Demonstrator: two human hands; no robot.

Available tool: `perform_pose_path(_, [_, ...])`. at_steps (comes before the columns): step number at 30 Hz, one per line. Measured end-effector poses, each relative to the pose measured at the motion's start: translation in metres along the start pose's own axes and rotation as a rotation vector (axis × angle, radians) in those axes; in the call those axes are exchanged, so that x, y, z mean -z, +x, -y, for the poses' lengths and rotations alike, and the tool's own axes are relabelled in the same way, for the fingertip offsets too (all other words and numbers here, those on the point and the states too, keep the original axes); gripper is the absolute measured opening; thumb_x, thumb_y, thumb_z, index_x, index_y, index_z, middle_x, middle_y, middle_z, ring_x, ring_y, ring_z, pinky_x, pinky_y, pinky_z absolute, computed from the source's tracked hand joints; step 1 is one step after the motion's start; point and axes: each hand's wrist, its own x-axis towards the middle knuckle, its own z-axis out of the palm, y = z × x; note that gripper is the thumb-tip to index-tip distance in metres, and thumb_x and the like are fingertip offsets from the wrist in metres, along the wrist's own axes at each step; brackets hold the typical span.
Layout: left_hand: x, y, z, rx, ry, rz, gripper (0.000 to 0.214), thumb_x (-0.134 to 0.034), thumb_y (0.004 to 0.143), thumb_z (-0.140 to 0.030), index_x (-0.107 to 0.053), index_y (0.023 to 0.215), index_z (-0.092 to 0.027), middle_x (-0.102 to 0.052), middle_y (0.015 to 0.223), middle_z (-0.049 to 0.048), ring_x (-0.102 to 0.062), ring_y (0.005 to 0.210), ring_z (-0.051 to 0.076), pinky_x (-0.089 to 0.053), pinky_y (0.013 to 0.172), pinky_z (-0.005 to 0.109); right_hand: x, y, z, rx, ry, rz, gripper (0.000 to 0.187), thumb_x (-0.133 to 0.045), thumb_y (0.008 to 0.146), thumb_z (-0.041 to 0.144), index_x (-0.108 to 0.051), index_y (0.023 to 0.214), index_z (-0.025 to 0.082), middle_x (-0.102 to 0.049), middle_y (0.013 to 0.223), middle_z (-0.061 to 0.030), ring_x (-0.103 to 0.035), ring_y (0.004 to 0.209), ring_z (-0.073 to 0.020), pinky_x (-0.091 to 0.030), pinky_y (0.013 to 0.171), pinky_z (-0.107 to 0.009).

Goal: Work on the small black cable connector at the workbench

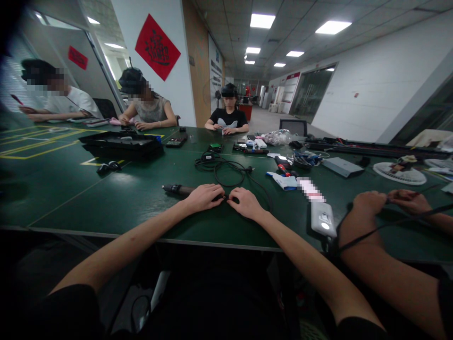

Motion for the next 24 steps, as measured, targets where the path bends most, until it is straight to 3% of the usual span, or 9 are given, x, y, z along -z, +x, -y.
perform_pose_path(14, [-0.0016,0.0000,0.0012,0.006,-0.001,-0.009,0.017,-0.054,0.104,-0.038,-0.058,0.113,-0.024,-0.068,0.110,0.0038,-0.066,0.102,0.021,-0.049,0.087,0.035,-0.0021,0.0006,-0.0029,0.007,-0.005,0.000,0.008,-0.068,0.098,0.028,-0.068,0.092,0.022,-0.069,0.108,-0.0063,-0.062,0.100,-0.0224,-0.049,0.092,-0.037])
perform_pose_path(19, [-0.0006,-0.0003,0.0010,-0.040,0.001,-0.002,0.016,-0.053,0.103,-0.032,-0.058,0.115,-0.024,-0.068,0.112,0.0035,-0.066,0.103,0.021,-0.048,0.088,0.035,-0.0010,0.0004,-0.0017,0.008,-0.006,-0.001,0.008,-0.069,0.098,0.028,-0.069,0.093,0.022,-0.069,0.107,-0.0063,-0.062,0.098,-0.0221,-0.049,0.092,-0.037])
perform_pose_path(24, [-0.0009,-0.0001,0.0010,0.016,-0.016,-0.004,0.018,-0.057,0.103,-0.038,-0.059,0.112,-0.023,-0.069,0.110,0.0043,-0.066,0.102,0.021,-0.049,0.087,0.035,-0.0002,0.0003,-0.0007,0.007,-0.004,0.002,0.008,-0.069,0.098,0.028,-0.069,0.093,0.022,-0.069,0.108,-0.0066,-0.062,0.100,-0.0223,-0.050,0.091,-0.037])
